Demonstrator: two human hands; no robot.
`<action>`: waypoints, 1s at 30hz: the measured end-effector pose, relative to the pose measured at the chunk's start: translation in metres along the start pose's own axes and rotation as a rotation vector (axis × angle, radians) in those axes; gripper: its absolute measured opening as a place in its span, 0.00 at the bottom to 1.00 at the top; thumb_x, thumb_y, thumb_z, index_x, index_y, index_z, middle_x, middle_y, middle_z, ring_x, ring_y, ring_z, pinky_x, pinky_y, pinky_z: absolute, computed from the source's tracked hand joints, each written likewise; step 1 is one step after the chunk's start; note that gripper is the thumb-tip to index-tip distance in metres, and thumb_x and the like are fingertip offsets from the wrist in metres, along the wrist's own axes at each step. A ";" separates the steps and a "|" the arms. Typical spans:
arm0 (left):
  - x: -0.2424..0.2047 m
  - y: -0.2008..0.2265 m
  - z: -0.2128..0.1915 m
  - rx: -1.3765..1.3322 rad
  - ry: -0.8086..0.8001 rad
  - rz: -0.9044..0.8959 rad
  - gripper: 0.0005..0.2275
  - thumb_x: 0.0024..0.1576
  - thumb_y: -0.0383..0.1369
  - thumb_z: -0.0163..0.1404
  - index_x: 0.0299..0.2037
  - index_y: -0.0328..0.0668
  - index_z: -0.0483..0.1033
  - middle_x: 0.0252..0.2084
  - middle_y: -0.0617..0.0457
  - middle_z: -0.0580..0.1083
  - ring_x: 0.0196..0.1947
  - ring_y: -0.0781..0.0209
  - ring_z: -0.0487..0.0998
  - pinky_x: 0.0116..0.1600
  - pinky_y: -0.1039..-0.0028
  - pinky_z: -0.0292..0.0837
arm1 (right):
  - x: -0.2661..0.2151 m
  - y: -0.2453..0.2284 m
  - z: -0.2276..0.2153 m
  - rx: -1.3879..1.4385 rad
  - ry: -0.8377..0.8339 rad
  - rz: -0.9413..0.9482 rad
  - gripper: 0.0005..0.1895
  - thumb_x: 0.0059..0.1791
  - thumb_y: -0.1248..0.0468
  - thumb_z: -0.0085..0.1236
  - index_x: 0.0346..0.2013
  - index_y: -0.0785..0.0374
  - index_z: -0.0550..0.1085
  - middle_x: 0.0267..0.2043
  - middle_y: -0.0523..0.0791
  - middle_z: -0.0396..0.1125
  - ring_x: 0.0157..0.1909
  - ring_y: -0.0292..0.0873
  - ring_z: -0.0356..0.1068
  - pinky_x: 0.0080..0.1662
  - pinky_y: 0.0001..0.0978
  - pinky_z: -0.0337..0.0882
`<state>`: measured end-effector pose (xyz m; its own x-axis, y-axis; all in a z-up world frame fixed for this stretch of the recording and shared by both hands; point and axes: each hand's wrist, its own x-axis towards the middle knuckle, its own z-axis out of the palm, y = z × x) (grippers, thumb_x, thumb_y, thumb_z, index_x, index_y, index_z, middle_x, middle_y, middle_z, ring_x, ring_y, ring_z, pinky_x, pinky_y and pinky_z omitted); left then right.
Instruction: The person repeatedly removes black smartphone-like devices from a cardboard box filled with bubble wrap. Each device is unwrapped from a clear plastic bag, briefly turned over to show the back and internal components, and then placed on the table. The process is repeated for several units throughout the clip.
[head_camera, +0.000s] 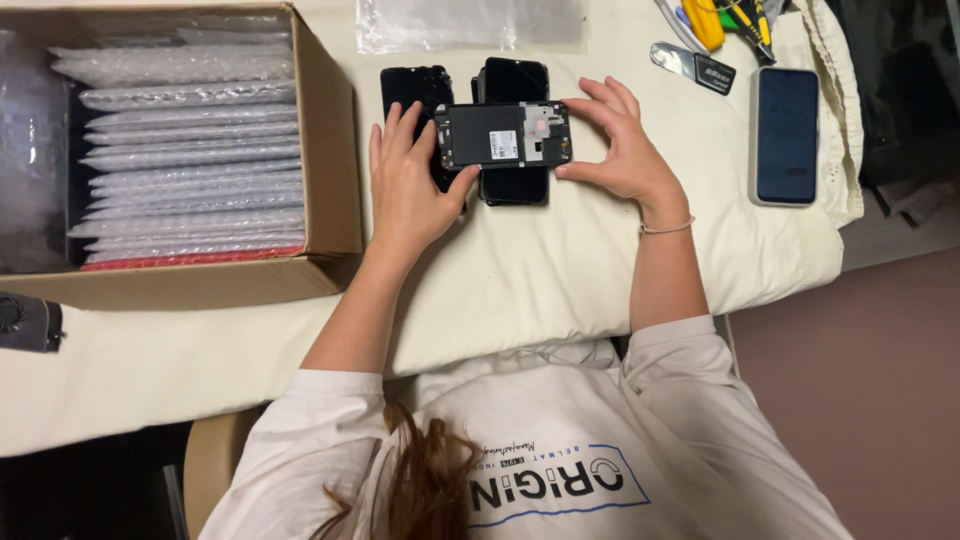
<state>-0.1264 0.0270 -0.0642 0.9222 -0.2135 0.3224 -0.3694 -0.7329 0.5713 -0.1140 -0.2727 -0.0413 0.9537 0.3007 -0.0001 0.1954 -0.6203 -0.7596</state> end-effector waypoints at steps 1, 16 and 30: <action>-0.001 -0.003 0.002 0.003 0.007 -0.009 0.29 0.58 0.48 0.58 0.59 0.26 0.73 0.69 0.36 0.63 0.73 0.36 0.54 0.74 0.43 0.42 | 0.000 0.003 0.002 -0.001 -0.009 -0.007 0.42 0.41 0.54 0.73 0.67 0.58 0.65 0.77 0.52 0.47 0.80 0.55 0.31 0.73 0.58 0.43; -0.004 -0.019 0.010 0.082 0.248 0.173 0.25 0.59 0.19 0.55 0.67 0.33 0.64 0.64 0.39 0.73 0.66 0.41 0.73 0.72 0.54 0.66 | 0.004 -0.004 0.017 0.065 0.317 -0.400 0.38 0.49 0.46 0.66 0.67 0.63 0.67 0.68 0.51 0.62 0.73 0.56 0.55 0.74 0.54 0.55; -0.011 0.051 0.014 -1.438 -0.096 -0.384 0.10 0.64 0.30 0.52 0.42 0.25 0.80 0.38 0.34 0.81 0.40 0.47 0.85 0.47 0.67 0.84 | 0.008 -0.026 0.076 1.059 0.323 -0.010 0.10 0.54 0.64 0.58 0.43 0.70 0.77 0.37 0.51 0.76 0.41 0.43 0.78 0.49 0.35 0.81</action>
<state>-0.1534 -0.0172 -0.0490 0.9695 -0.2427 -0.0338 0.1509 0.4829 0.8626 -0.1285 -0.1995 -0.0708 0.9981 0.0038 0.0616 0.0561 0.3613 -0.9307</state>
